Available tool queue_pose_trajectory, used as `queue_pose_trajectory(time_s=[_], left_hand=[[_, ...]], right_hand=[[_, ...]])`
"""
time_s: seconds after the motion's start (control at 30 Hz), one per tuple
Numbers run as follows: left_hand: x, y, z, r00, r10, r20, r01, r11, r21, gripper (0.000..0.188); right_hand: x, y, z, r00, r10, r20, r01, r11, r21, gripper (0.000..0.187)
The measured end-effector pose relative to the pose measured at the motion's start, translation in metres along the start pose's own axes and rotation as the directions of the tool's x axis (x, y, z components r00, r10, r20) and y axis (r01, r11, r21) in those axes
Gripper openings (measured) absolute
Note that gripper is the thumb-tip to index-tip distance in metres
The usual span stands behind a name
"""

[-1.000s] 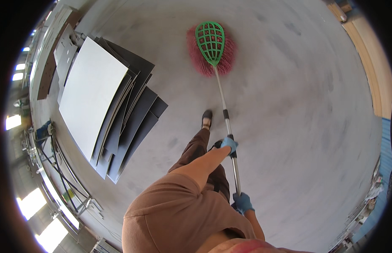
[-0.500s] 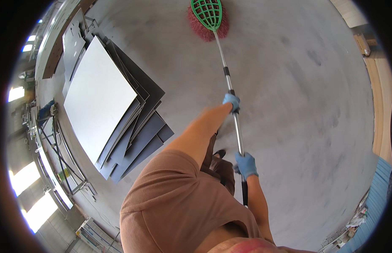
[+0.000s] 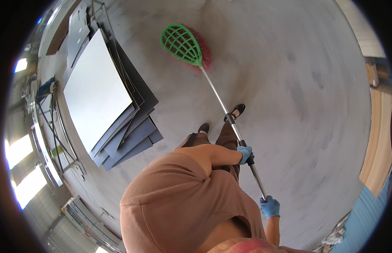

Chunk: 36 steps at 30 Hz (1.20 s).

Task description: The person discards a yellow sponge into a green bin, then picks up a mop and sweeps a large concrete floor in a workshop. The person squats to scrape debris from a crack in the floor with a small tool, then resumes sweeping the area.

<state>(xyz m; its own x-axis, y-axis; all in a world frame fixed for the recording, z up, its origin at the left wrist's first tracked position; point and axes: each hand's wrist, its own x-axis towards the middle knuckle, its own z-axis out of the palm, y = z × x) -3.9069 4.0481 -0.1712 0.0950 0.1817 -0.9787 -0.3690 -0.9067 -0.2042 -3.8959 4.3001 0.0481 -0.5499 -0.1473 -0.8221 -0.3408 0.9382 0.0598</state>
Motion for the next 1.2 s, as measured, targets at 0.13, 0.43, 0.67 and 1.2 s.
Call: queue_pose_trajectory(time_s=[0.13,0.43,0.67,1.2], left_hand=[[0.002,0.069,0.055,0.995,-0.065,0.079,0.078,0.982,-0.172,0.009],[-0.009,0.273,0.019,0.93,0.286,0.232,-0.105,0.81,-0.576,0.019],[-0.031,0.396,0.015,0.906,0.422,0.037,-0.258,0.618,-0.742,0.02],[-0.069,0.783,-0.195,0.647,0.707,-0.287,-0.655,0.322,-0.683,0.031]], right_hand=[[0.104,0.032,-0.086,0.984,-0.176,-0.002,0.175,0.979,-0.107,0.037],[0.217,-0.17,-0.3,0.914,-0.403,0.056,0.404,0.881,-0.245,0.045],[0.214,-0.247,-0.418,0.975,-0.199,0.097,0.217,0.947,-0.235,0.049],[0.309,-0.594,-0.585,0.544,-0.201,0.815,0.067,0.978,0.197,0.046]])
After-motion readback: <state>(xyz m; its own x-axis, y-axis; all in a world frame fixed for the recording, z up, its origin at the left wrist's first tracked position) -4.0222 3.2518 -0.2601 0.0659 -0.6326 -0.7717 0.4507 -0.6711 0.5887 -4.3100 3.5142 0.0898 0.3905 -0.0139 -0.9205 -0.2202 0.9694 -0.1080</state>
